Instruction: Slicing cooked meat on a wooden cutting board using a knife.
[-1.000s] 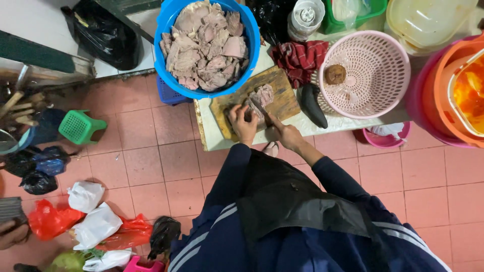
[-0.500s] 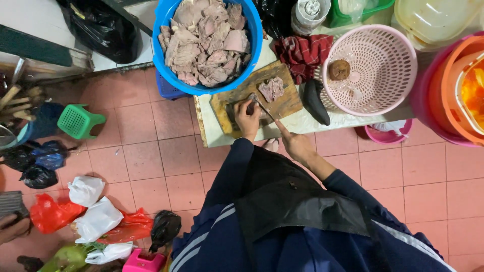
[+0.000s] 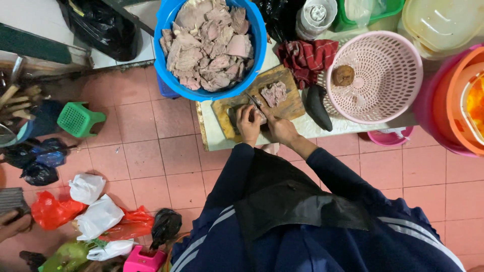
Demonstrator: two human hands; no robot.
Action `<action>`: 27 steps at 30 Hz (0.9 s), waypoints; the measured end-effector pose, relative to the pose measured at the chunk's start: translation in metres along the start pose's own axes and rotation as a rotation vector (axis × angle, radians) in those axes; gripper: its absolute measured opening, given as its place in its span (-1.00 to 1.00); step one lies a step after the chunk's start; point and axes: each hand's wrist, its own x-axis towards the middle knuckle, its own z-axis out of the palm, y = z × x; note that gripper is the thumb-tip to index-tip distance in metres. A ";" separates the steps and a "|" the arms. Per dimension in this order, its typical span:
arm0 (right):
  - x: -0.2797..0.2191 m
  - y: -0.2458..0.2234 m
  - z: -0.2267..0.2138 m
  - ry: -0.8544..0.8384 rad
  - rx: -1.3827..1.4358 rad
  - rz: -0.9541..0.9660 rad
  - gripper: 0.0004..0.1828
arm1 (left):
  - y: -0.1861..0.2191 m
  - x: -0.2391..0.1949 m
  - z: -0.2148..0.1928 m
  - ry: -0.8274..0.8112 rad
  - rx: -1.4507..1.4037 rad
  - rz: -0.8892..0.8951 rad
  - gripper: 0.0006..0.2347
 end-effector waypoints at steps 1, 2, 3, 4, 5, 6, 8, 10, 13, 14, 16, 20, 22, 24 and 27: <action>-0.004 0.004 0.004 0.004 0.000 0.001 -0.34 | -0.001 -0.003 0.001 0.000 -0.003 0.003 -0.83; -0.008 0.007 0.009 -0.003 0.011 0.022 -0.35 | -0.003 -0.005 0.001 -0.004 0.005 0.013 -0.82; -0.010 0.009 0.012 -0.010 0.022 0.043 -0.36 | -0.004 -0.005 0.002 -0.006 0.014 0.023 -0.82; -0.015 0.012 0.012 -0.008 0.021 0.044 -0.36 | -0.003 0.001 0.002 -0.005 0.011 0.025 -0.82; -0.023 0.016 0.016 -0.028 0.041 0.069 -0.35 | -0.001 0.001 0.001 -0.013 -0.018 0.015 -0.84; -0.032 0.021 0.019 -0.048 0.060 0.095 -0.34 | 0.002 0.002 -0.001 -0.021 -0.048 0.005 -0.86; -0.049 0.027 0.024 -0.034 0.044 0.092 -0.33 | -0.007 0.000 0.005 -0.001 -0.018 0.034 -0.83; -0.058 0.027 0.030 -0.042 0.031 0.095 -0.33 | -0.006 -0.005 0.000 0.011 0.022 0.044 -0.81; -0.041 0.022 0.027 -0.055 0.058 0.099 -0.33 | -0.001 -0.002 -0.002 -0.067 -0.070 0.016 -0.86; -0.035 0.023 0.027 -0.038 0.062 0.097 -0.35 | -0.007 -0.006 0.002 -0.040 -0.039 0.028 -0.84; -0.028 0.021 0.028 -0.012 0.069 0.095 -0.37 | -0.013 -0.011 0.004 -0.014 -0.011 0.048 -0.82; -0.032 0.016 0.024 0.021 0.036 0.093 -0.41 | -0.016 -0.015 0.005 -0.003 0.006 0.062 -0.83; -0.039 0.020 0.023 0.039 0.045 0.082 -0.41 | -0.020 -0.014 0.006 -0.010 0.012 0.072 -0.83; -0.051 0.030 0.026 0.036 0.033 0.059 -0.33 | -0.021 -0.012 0.005 -0.011 -0.050 0.058 -0.82; -0.074 0.049 0.032 0.029 0.038 0.064 -0.33 | -0.022 -0.011 0.004 -0.017 -0.060 0.045 -0.78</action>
